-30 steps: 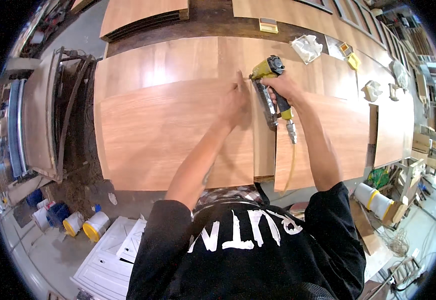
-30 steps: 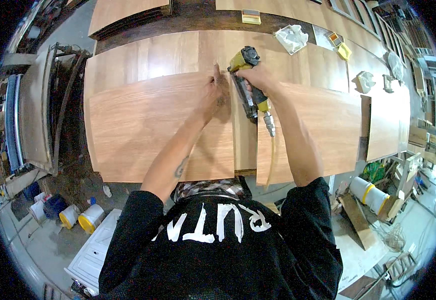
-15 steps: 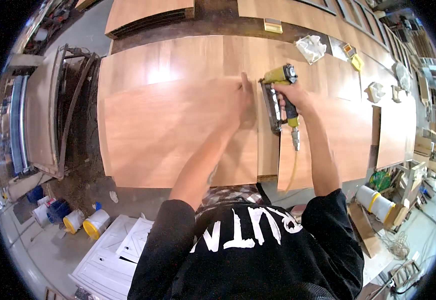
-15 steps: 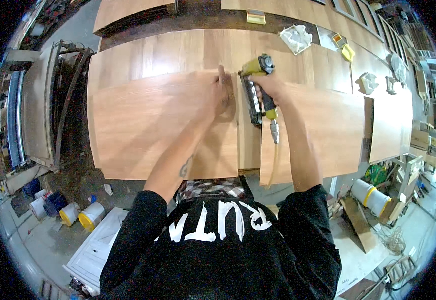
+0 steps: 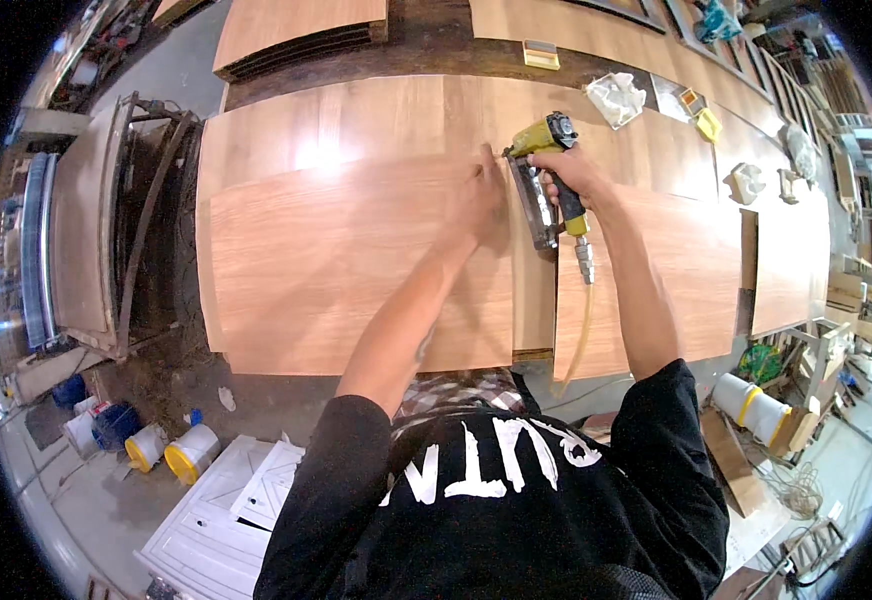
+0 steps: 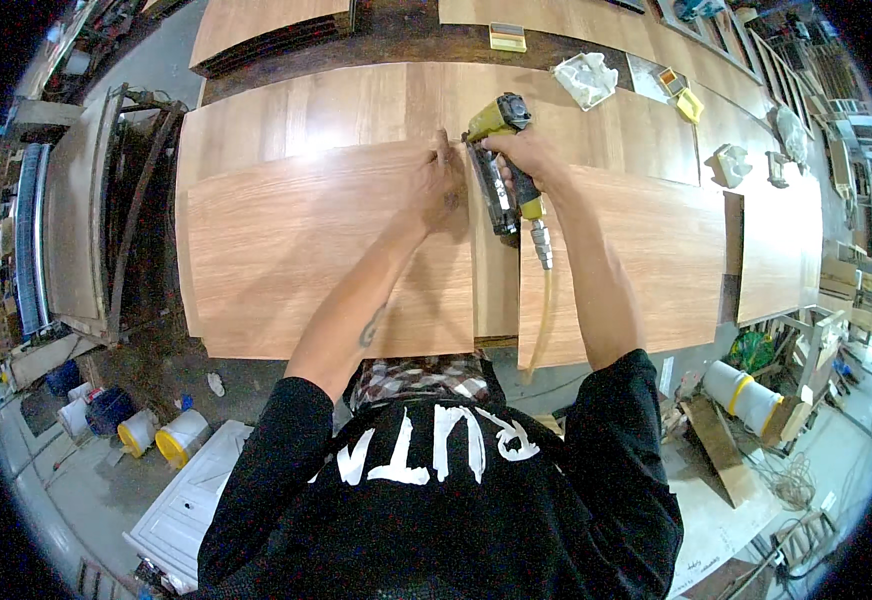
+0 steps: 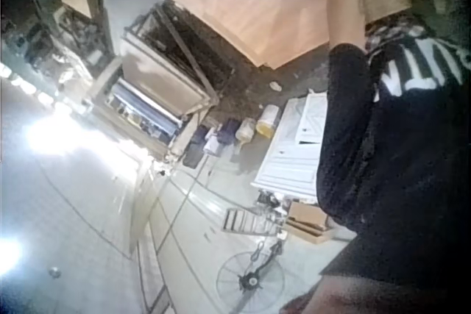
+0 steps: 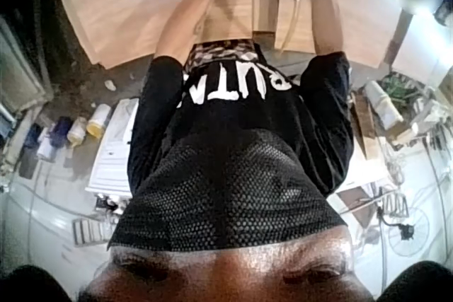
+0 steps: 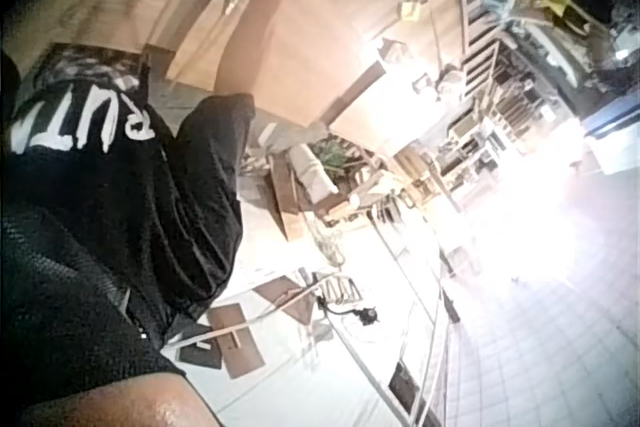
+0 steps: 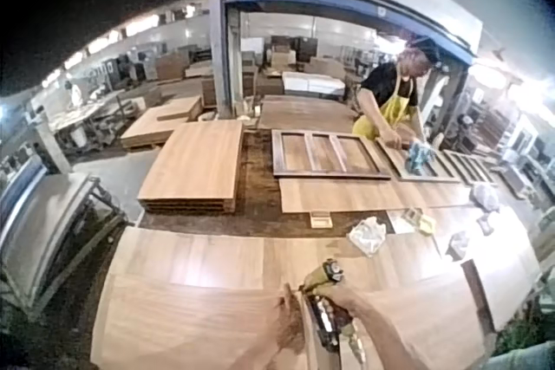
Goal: The person aligns wooden boards, fastens edge strips to them using a pneumatic nail gun, and stacks the finished boards onto a pile.
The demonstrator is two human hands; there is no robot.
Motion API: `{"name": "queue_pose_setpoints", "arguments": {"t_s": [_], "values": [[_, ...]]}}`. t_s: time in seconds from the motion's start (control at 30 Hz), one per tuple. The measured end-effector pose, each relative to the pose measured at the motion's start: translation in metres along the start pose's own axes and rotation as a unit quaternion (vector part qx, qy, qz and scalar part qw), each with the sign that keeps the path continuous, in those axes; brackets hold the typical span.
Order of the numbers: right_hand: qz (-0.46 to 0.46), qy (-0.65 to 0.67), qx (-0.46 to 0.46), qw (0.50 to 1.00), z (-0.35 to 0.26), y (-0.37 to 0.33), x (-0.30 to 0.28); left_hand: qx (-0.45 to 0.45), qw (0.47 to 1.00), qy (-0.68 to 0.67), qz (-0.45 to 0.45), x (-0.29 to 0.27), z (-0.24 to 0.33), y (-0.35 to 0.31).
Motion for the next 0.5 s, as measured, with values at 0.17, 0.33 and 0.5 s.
{"name": "queue_pose_setpoints", "arguments": {"t_s": [0.17,0.33,0.5], "values": [[0.012,-0.013,0.004,1.0,-0.006,0.001,0.004,-0.014,0.997,-0.074,-0.008,-0.018,0.003,-0.003],[0.019,-0.024,0.022,0.999,0.0,0.007,-0.003,-0.041,0.994,-0.073,-0.076,-0.038,0.013,-0.006],[0.034,-0.04,-0.004,0.999,-0.007,0.001,-0.002,0.059,0.995,0.062,-0.051,-0.032,0.02,-0.008]]}}
Point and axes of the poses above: each hand's wrist, its own y-axis towards the middle knuckle, its own x-axis out of the palm, z = x × y, the point moved 7 cm from there along y, towards the middle knuckle, and after that the axes turned 2 degrees about -z, right-handed, at the moved point
